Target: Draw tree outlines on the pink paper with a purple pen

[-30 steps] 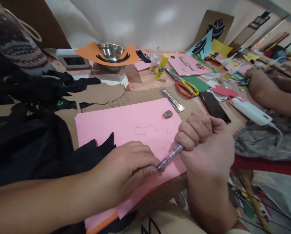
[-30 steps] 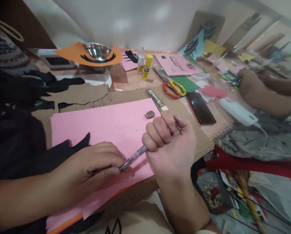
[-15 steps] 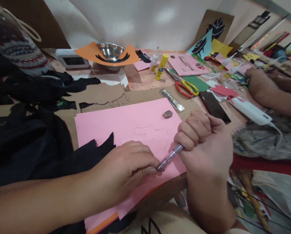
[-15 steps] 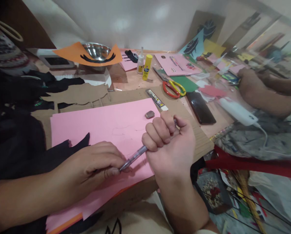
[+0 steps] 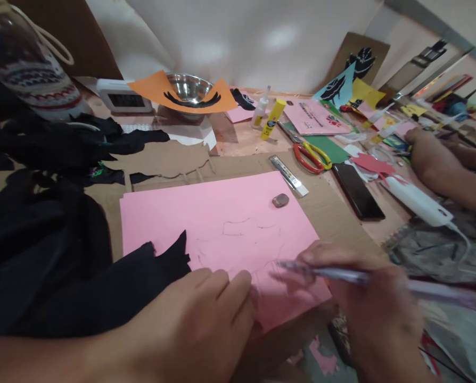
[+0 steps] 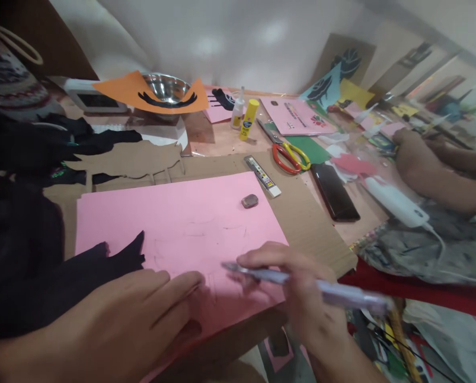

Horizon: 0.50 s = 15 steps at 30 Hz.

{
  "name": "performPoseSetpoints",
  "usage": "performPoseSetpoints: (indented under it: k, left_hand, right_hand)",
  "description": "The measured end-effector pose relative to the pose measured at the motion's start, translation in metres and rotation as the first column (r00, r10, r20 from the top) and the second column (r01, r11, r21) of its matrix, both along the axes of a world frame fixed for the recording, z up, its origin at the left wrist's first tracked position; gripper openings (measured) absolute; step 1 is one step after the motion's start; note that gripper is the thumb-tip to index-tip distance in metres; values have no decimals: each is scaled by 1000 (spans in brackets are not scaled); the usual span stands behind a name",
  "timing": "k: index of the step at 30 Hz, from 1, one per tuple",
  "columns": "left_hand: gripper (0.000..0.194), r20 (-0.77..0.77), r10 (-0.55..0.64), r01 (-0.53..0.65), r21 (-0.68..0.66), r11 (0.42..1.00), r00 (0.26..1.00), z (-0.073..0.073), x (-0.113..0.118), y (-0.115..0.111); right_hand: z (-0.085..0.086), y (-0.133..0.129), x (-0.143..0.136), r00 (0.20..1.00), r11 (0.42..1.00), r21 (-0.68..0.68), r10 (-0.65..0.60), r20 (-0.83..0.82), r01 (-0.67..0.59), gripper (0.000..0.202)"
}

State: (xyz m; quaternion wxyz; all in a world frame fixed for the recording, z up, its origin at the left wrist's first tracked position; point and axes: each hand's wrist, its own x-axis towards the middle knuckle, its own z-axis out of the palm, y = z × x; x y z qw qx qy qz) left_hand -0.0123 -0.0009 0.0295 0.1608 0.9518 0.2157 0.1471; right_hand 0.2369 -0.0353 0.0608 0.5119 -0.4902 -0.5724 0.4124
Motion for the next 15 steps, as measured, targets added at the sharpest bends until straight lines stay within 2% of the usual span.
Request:
performPoseSetpoints:
  k: [3, 5, 7, 10, 13, 15]
  left_hand:
    - [45, -151, 65, -30, 221, 975, 986, -5, -4, -8]
    - [49, -214, 83, -21, 277, 961, 973, -7, -7, -12]
    - [48, -221, 87, -15, 307, 951, 971, -9, -9, -17]
    - [49, -197, 122, -52, 329, 943, 973, -12, -10, -26]
    - [56, -211, 109, -44, 294, 955, 971, -13, -11, -32]
    - [53, -194, 127, -64, 302, 951, 973, -12, -10, -34]
  right_hand:
    - [-6, 14, 4, 963, 998, 59, -24, 267, 9, 9]
    - [-10, 19, -3, 938, 997, 67, -64, 340, 43, 14]
    - [-14, 20, -12, 938, 996, 60, -80, 336, 64, 19]
    - [-18, 20, -24, 931, 995, 87, 20, 365, -56, 26]
    - [-15, 26, -29, 864, 980, 101, 100, 494, -171, 28]
    - [-13, 34, -31, 813, 972, 78, 141, 564, -223, 27]
